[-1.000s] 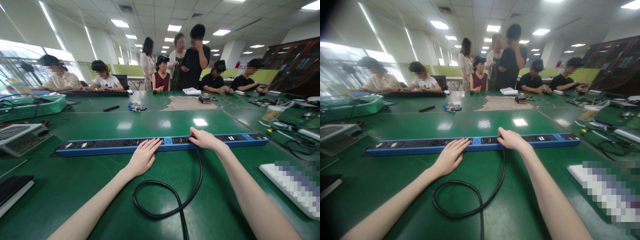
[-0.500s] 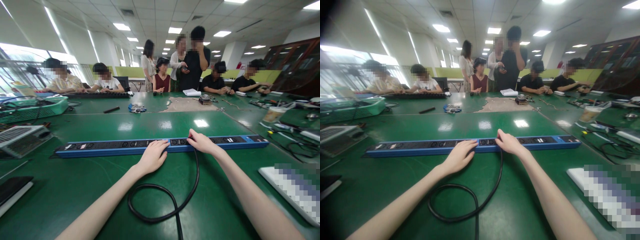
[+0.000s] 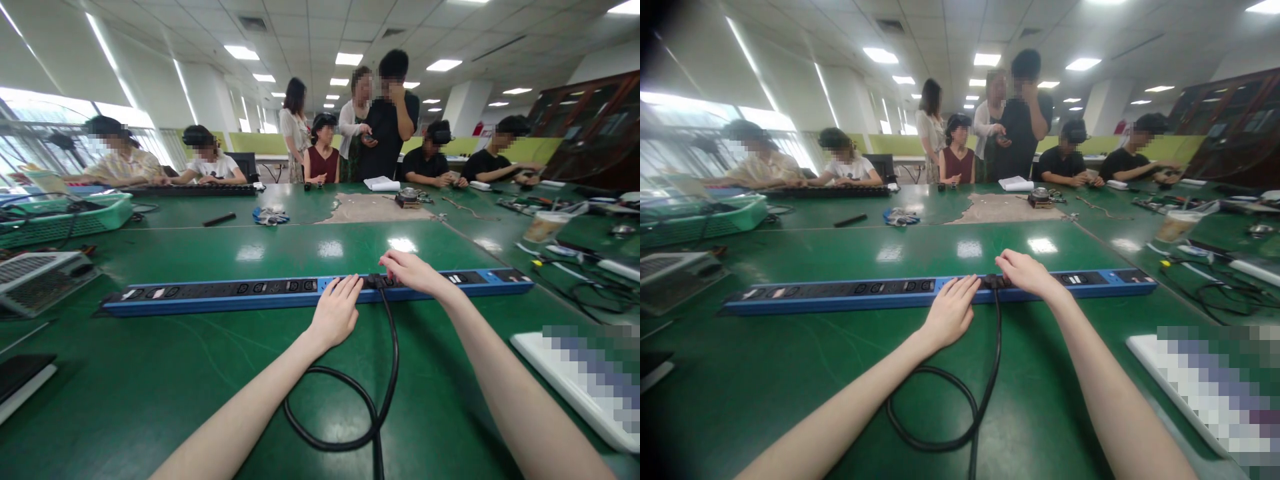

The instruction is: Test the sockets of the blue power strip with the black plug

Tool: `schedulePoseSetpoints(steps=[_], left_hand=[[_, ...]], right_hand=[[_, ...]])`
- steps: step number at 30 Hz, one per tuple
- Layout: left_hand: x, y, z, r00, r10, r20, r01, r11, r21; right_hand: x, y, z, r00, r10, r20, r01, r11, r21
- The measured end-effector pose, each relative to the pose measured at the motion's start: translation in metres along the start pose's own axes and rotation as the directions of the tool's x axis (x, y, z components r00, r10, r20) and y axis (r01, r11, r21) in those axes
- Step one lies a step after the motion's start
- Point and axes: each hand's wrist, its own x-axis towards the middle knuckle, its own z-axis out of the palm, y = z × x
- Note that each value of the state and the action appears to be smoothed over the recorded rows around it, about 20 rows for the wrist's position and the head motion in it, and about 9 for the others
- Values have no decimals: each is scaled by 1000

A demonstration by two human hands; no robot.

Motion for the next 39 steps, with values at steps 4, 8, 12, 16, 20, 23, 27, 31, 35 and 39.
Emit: schedulePoseSetpoints(steps=[4,8,12,16,20,23,27,31,35,39], left_hand=[[0,0,-2,1000,-4,13,4,1000,12],[0,-1,-1,1000,-1,2,1,999,32],[-1,-2,1,1000,2,0,-2,999,53],[-1,-2,0,1000,7,-7,-6,999,47],[-1,-2,1,1000,11,-14,-10,1000,29],[-1,-3,2,1000,5,-14,-5,1000,14],[-1,-3,2,1000,5,-12,-5,1000,2],[-1,-3,1,1000,8,-19,-8,1000,-7],[-1,-3,1,1000,14,-15,-14,1000,-13],[-1,-4,1,1000,14,-7,-14,1000,-10]], right_hand=[[-4,-5,-1,999,-7,-34,4,996,-88],[-8,-28,22,1000,-20,8,21,968,-250],[-11,-42,40,997,9,-72,-37,917,-398],[-7,-33,41,999,-8,-52,-9,947,-320],[-1,-26,26,989,-49,-141,24,985,-172],[-5,-27,-3,941,-51,-335,64,998,27],[-21,-19,-46,890,-13,-456,105,979,177],[-28,5,-57,921,83,-381,-16,984,176],[-21,24,-44,960,146,-239,-120,985,122],[-15,33,-34,984,177,-23,-170,969,178]])
